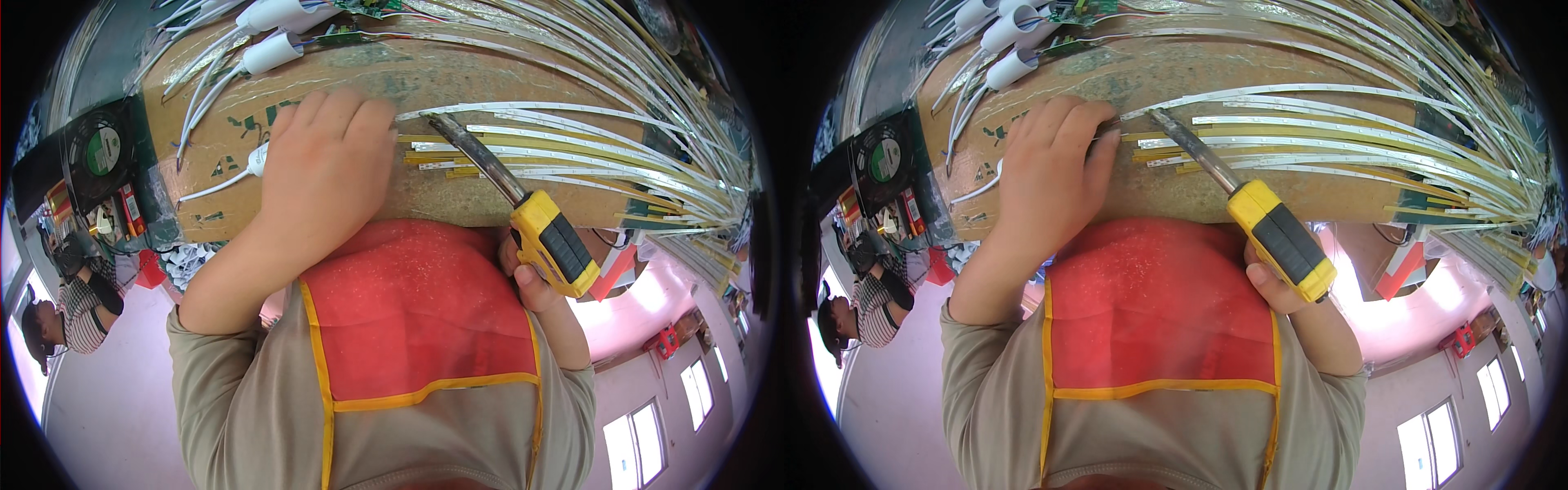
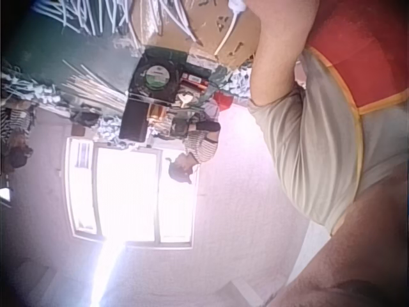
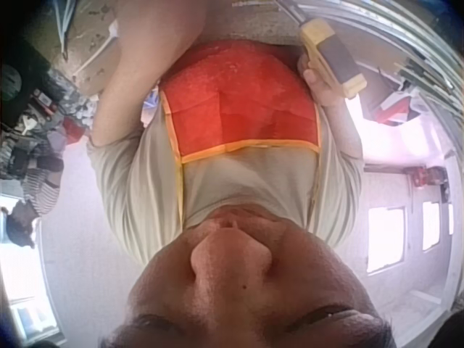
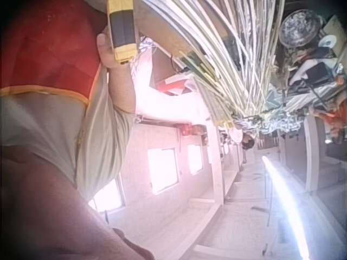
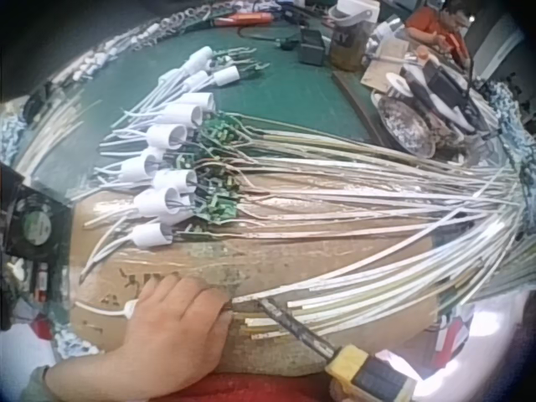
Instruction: The person connects wires from electronic modules to LED light strips and solders them using a handheld soldering iron, placing the assembled strips onto the table.
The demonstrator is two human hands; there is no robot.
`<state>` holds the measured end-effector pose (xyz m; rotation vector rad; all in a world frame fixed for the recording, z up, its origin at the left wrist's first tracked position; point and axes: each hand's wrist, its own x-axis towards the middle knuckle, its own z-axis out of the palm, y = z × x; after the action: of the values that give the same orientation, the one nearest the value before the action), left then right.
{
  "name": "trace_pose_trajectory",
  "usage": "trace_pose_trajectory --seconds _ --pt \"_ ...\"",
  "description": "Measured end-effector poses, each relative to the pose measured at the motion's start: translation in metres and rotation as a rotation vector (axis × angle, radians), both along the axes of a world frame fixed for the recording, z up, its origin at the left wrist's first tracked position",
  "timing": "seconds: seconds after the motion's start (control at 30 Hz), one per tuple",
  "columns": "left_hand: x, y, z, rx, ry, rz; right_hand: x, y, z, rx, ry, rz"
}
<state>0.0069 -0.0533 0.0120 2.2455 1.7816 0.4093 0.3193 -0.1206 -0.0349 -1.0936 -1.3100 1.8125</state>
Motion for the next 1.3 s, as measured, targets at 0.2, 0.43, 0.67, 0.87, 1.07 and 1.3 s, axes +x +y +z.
trace_pose_trajectory --seconds 0.2,0.43,0.67,0.87,1.07,1.3 --pt "-0.011 -0.003 0.006 -0.055 -0.063 -0.052 0.000 0.001 -0.001 0.002 0.037 0.004" --pt "-0.012 -0.001 -0.004 -0.033 -0.072 -0.084 -0.001 0.002 -0.001 0.011 0.028 0.009" --pt "-0.016 0.004 -0.006 0.007 -0.154 -0.058 -0.002 0.005 0.003 0.016 -0.039 0.008" --pt "-0.018 0.011 -0.008 0.038 -0.081 -0.131 0.000 0.004 0.004 0.027 -0.098 0.038" --pt "-0.017 0.012 -0.009 0.051 -0.068 -0.146 0.000 0.003 0.004 0.021 -0.093 0.054" --pt "-0.013 0.012 -0.015 0.103 -0.038 -0.142 -0.001 0.003 0.004 0.040 -0.094 0.036"
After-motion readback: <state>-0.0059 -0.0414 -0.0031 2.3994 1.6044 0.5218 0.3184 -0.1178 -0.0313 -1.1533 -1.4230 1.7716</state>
